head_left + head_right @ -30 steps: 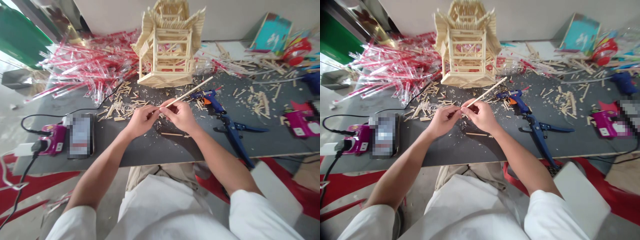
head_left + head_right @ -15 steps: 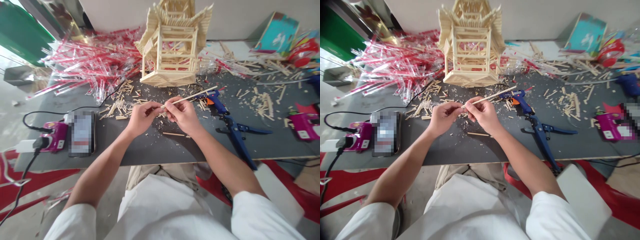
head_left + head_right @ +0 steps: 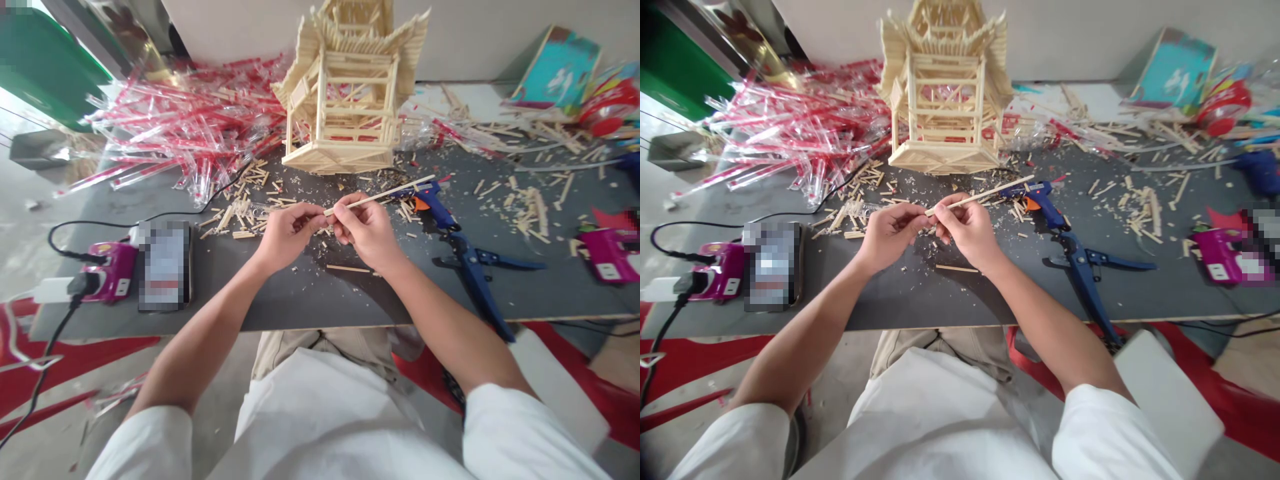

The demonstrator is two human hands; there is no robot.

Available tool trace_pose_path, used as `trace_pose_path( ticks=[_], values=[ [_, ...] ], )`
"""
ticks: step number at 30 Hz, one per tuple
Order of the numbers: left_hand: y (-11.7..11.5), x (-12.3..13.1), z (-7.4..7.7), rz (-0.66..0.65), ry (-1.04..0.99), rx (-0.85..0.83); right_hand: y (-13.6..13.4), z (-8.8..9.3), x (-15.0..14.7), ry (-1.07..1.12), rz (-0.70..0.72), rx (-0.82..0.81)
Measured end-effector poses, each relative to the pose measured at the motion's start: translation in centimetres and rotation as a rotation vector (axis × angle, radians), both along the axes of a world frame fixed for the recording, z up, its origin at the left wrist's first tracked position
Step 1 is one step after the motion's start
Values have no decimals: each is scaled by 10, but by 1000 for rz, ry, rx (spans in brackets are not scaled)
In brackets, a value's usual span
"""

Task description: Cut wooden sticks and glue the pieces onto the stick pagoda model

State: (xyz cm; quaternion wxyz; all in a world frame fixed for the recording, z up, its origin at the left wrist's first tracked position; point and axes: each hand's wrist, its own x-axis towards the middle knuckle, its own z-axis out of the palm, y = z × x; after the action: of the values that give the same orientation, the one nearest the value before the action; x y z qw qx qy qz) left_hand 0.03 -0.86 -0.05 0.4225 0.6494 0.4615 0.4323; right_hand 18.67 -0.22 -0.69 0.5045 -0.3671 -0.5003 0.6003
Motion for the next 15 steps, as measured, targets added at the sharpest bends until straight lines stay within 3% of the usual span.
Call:
trace_pose_path(
  ticks=[15],
  values=[
    [-1,0,1,2,45,16,0,1,-1,0,-5,-17]
  ],
)
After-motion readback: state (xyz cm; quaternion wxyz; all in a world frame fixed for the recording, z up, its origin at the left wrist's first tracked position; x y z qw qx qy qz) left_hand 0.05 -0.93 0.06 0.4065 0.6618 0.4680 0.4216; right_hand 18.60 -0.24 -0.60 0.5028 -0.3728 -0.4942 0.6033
